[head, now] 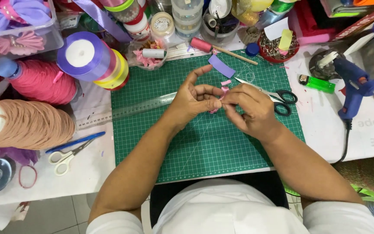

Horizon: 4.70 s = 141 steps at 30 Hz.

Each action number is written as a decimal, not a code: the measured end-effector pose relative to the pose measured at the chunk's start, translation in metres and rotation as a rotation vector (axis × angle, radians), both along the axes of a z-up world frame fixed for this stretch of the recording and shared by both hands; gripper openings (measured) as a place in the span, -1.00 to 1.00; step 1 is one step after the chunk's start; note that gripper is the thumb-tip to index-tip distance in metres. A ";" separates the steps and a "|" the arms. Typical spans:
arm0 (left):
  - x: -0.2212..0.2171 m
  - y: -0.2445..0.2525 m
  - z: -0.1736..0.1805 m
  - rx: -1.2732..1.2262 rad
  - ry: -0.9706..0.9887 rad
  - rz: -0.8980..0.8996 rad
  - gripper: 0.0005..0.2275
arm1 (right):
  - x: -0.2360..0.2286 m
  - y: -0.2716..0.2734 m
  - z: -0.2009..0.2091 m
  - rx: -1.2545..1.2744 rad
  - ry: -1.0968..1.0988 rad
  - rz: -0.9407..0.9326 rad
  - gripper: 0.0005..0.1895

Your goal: Assembling and decorating a pink ribbon bow by applying hot glue and attaching small silver charms.

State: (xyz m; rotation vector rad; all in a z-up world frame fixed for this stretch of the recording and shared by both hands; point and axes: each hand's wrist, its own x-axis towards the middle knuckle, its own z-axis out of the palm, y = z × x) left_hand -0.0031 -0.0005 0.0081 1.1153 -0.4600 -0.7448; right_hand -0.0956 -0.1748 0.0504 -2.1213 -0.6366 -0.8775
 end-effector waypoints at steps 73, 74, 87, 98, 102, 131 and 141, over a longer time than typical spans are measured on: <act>0.170 -0.064 -0.020 0.822 -1.275 1.202 -0.23 | 0.253 -0.015 -0.014 -0.414 0.156 -0.323 -0.42; 0.168 -0.065 -0.019 0.816 -1.257 1.185 -0.23 | 0.252 -0.014 -0.012 -0.427 0.220 -0.337 -0.36; 0.133 -0.066 0.014 0.547 -0.833 1.115 -0.05 | 0.220 -0.015 0.059 -0.281 0.310 -0.343 -0.23; 0.074 -0.064 0.071 0.509 -0.726 0.825 -0.72 | 0.158 0.016 0.107 -0.537 0.376 -0.485 -0.36; 0.046 -0.036 0.086 0.430 -0.490 0.478 -0.62 | 0.129 0.010 0.114 -0.573 0.327 -0.213 -0.51; -0.035 0.038 0.039 0.218 -0.698 0.298 -0.28 | -0.034 0.002 0.049 -0.131 0.323 -0.075 -0.53; -0.031 0.026 0.036 0.268 -0.859 0.333 -0.33 | 0.003 0.018 0.036 -0.296 0.192 -0.096 -0.85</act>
